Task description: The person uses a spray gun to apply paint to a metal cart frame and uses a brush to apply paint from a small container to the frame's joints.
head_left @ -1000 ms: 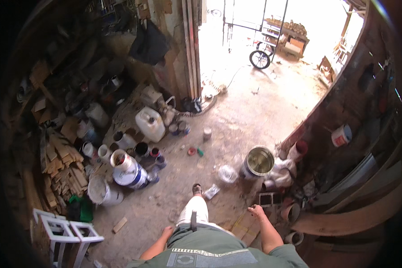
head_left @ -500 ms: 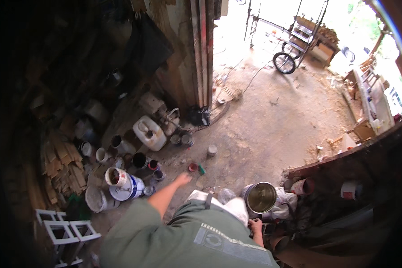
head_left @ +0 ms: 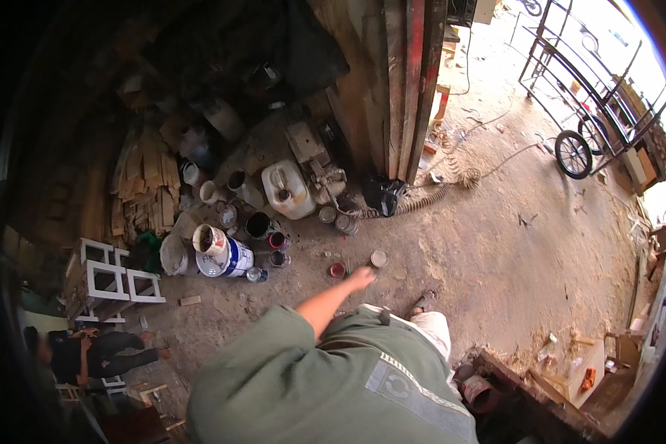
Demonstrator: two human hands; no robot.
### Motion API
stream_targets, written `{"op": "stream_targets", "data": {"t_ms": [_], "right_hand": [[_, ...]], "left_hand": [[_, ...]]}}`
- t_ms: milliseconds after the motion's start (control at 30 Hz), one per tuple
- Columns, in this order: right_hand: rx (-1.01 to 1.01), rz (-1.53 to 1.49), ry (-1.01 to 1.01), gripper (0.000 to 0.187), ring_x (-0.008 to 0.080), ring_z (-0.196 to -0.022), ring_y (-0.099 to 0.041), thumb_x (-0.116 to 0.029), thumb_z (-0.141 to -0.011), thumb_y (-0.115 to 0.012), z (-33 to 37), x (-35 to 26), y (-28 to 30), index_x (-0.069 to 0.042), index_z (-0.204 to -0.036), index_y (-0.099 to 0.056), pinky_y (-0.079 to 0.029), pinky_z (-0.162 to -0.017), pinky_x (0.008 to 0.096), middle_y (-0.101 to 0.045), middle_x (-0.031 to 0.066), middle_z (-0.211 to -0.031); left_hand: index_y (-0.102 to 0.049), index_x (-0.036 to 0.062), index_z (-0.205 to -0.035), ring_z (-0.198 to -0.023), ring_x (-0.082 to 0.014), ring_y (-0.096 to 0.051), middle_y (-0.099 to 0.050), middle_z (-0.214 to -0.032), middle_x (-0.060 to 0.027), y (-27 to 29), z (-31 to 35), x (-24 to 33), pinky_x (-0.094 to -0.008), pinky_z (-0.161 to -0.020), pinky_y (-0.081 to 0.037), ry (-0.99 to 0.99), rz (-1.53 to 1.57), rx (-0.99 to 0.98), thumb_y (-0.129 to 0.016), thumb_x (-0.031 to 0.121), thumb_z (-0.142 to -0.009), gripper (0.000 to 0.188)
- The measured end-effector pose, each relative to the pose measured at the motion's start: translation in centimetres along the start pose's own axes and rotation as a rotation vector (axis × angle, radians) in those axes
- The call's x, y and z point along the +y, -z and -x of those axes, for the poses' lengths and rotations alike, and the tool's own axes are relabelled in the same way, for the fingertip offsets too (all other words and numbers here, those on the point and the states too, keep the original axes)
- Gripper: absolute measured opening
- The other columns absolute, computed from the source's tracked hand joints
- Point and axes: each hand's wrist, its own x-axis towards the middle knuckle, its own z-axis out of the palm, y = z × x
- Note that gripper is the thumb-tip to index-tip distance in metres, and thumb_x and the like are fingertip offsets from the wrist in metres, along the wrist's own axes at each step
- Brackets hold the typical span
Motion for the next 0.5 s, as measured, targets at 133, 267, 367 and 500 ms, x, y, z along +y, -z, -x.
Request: {"op": "stream_targets", "data": {"t_ms": [133, 267, 367, 500], "right_hand": [[-0.010, -0.070, 0.011, 0.018, 0.0233, -0.060, -0.065, -0.020, -0.089, -0.058, -13.0, -11.1, 13.3, -0.005, -0.100, -0.059, -0.050, -0.049, 0.0346, -0.064, 0.0094, -0.071], [0.102, 0.222, 0.179, 0.018, 0.0224, -0.052, -0.062, -0.027, -0.098, -0.053, -27.3, -28.0, 31.3, -0.012, -0.108, -0.050, -0.047, -0.041, 0.0367, -0.059, 0.0076, -0.069], [0.254, 0.333, 0.134, 0.026, 0.0185, -0.055, -0.057, -0.026, -0.097, -0.059, -30.7, -41.7, 32.3, -0.004, -0.112, -0.055, -0.046, -0.048, 0.0358, -0.060, 0.0076, -0.072], [0.210, 0.026, 0.383, 0.031, 0.0161, -0.064, -0.060, -0.031, -0.095, -0.063, -32.0, -54.3, 23.5, -0.009, -0.114, -0.054, -0.049, -0.057, 0.0314, -0.060, 0.0050, -0.081]], "left_hand": [[-0.071, 0.0048, -0.110, -0.087, -0.0345, -0.067, -0.071, -0.100, -0.0177, -4.7, 8.1, -8.7, -0.0430, -0.081, -0.053, 0.312, -0.085, -0.068, -0.064, 0.026, -0.088, 0.031], [-0.068, 0.0077, -0.117, -0.079, -0.0220, -0.065, -0.069, -0.102, -0.0088, -4.7, 10.6, 0.7, -0.0348, -0.071, -0.053, 0.606, 0.312, -0.202, -0.065, 0.033, -0.091, 0.036], [-0.072, 0.0043, -0.105, -0.069, -0.0180, -0.066, -0.068, -0.082, -0.0090, -5.5, 11.1, 2.9, -0.0364, -0.062, -0.054, 0.549, 0.558, 0.176, -0.067, 0.035, -0.089, 0.035], [-0.076, 0.0041, -0.104, -0.078, -0.0195, -0.068, -0.074, -0.090, -0.0094, -7.6, 8.7, 4.1, -0.0360, -0.071, -0.053, 0.500, 0.375, 0.210, -0.066, 0.036, -0.088, 0.037]]}}
